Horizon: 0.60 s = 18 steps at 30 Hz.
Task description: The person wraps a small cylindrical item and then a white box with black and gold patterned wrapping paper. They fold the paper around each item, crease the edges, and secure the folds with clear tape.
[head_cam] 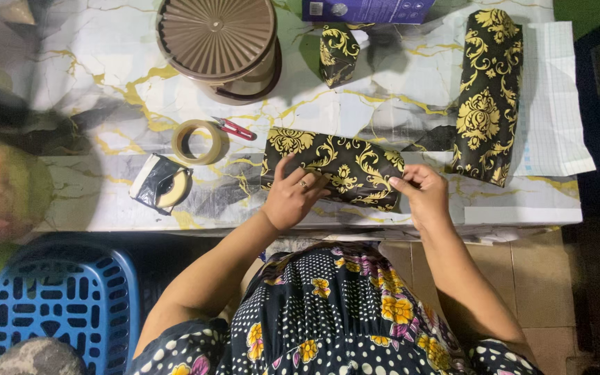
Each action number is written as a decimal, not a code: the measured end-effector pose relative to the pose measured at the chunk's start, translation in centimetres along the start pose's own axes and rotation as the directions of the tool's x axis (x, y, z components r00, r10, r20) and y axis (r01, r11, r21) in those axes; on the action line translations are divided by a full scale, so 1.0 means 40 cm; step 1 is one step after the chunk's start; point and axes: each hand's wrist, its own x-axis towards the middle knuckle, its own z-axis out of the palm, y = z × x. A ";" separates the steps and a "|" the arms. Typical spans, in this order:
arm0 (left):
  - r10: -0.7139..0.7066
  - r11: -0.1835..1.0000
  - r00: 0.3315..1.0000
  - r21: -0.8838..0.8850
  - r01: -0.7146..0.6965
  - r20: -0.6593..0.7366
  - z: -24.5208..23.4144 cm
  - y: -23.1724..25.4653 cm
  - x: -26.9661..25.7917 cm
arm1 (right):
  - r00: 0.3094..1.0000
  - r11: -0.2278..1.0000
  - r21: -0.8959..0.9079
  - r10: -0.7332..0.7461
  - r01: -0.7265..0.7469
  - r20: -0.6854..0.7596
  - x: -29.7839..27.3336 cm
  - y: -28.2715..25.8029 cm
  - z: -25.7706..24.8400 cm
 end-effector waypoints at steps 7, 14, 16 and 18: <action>-0.052 0.999 0.999 0.015 0.052 -0.002 0.011 0.013 -0.004 | 0.701 0.398 -0.619 -0.605 0.677 0.378 -0.080 -0.163 0.123; -0.082 0.996 0.996 0.041 0.083 -0.034 0.011 0.019 0.002 | 0.618 0.311 -0.543 -0.515 0.780 0.594 -0.048 -0.161 0.205; -0.093 0.995 0.994 0.031 0.095 -0.055 0.017 0.026 -0.003 | 0.626 0.309 -0.548 -0.475 0.777 0.619 -0.033 -0.148 0.189; -0.028 0.998 0.999 0.051 0.030 -0.033 0.013 0.031 -0.016 | 0.612 0.278 -0.550 -0.458 0.787 0.644 -0.018 -0.146 0.176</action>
